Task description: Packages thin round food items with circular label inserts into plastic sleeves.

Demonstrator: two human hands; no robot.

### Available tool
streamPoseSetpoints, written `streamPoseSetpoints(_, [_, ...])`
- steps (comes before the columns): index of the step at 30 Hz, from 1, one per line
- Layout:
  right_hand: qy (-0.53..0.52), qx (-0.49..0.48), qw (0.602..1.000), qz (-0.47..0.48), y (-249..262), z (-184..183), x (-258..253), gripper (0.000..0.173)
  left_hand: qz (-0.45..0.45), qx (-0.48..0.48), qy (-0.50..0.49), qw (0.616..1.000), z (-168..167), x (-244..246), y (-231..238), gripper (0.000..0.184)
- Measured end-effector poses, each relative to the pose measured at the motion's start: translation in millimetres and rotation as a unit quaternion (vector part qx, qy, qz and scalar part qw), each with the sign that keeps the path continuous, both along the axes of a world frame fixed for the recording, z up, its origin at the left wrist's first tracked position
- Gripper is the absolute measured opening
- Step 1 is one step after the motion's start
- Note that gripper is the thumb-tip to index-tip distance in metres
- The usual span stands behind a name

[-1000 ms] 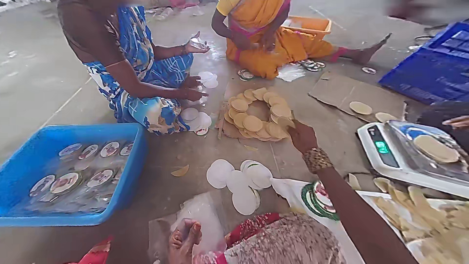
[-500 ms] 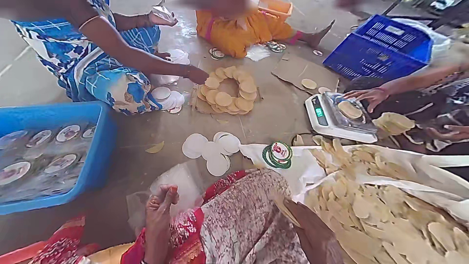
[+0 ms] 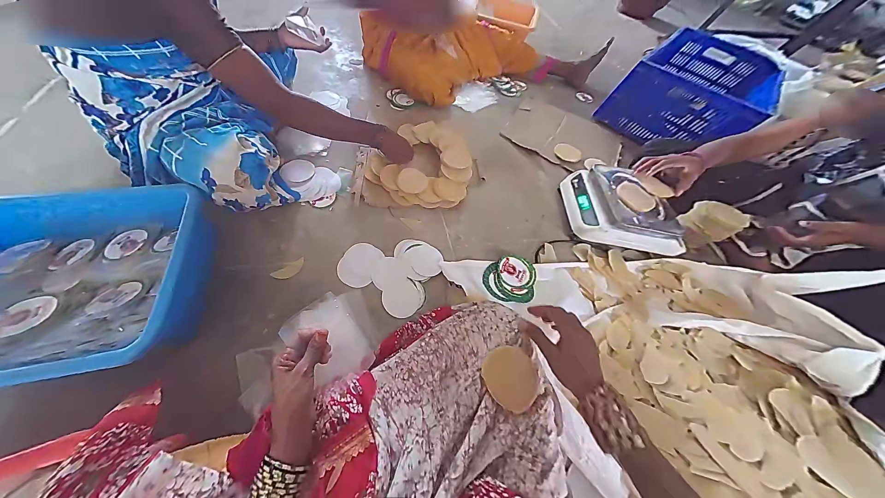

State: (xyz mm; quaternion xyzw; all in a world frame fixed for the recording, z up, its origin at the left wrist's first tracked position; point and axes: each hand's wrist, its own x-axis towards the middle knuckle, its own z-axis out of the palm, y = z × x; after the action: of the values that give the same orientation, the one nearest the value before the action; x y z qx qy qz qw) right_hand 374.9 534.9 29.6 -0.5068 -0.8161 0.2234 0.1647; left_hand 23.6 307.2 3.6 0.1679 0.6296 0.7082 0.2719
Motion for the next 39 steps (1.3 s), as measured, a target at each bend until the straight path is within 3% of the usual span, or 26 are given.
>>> streamPoseSetpoints(2, [-0.046,0.0,0.999,0.001,42.9,-12.4,-10.5,0.041,-0.006,0.0,-0.002,1.0,-0.9,-0.1,0.8,0.015])
streamPoseSetpoints(6, [-0.158,-0.069,0.985,-0.006,109.9,-49.9,-37.3,0.045,0.0,-0.002,-0.01,1.0,-3.0,0.1,-2.2,0.014])
streamPoseSetpoints(12, [-0.312,-0.079,0.946,-0.044,124.5,-78.4,-60.8,0.034,0.014,-0.011,-0.017,1.0,-6.8,-3.0,-0.5,0.015])
streamPoseSetpoints(14, [-0.288,-0.082,0.952,-0.063,125.3,-70.1,-53.8,0.034,0.009,-0.013,-0.017,1.0,-5.5,-2.5,1.2,0.016])
streamPoseSetpoints(17, [-0.17,-0.067,0.974,-0.134,124.9,-53.6,-35.4,0.038,0.003,-0.008,-0.011,1.0,-4.8,-1.6,2.6,0.016])
streamPoseSetpoints(22, [0.004,0.084,0.987,-0.135,73.0,-12.2,-22.8,0.03,0.003,-0.01,-0.004,1.0,-3.3,-2.0,0.6,0.013])
streamPoseSetpoints(25, [0.113,0.207,0.972,-0.016,16.2,2.8,-12.5,0.025,-0.002,-0.009,-0.004,1.0,-1.5,-1.8,0.4,0.013])
streamPoseSetpoints(29, [0.074,0.288,0.945,0.138,-52.6,-8.5,11.4,0.028,-0.002,-0.011,-0.007,1.0,1.9,-0.5,-0.2,0.013])
streamPoseSetpoints(31, [0.004,0.289,0.936,0.201,-73.0,-19.7,22.9,0.038,-0.004,-0.014,-0.004,1.0,3.5,0.2,0.0,0.013])
streamPoseSetpoints(33, [-0.013,0.257,0.942,0.217,-83.6,-24.5,29.8,0.062,-0.011,-0.022,0.004,1.0,5.3,1.3,-1.2,0.012])
streamPoseSetpoints(37, [0.043,0.156,0.982,0.096,-79.7,-13.0,16.6,0.078,-0.011,-0.015,0.003,1.0,3.0,2.4,-3.1,0.012])
streamPoseSetpoints(39, [0.014,0.041,0.999,0.029,-69.7,-5.0,2.4,0.087,-0.003,-0.01,-0.008,1.0,4.8,3.6,-3.3,0.012])
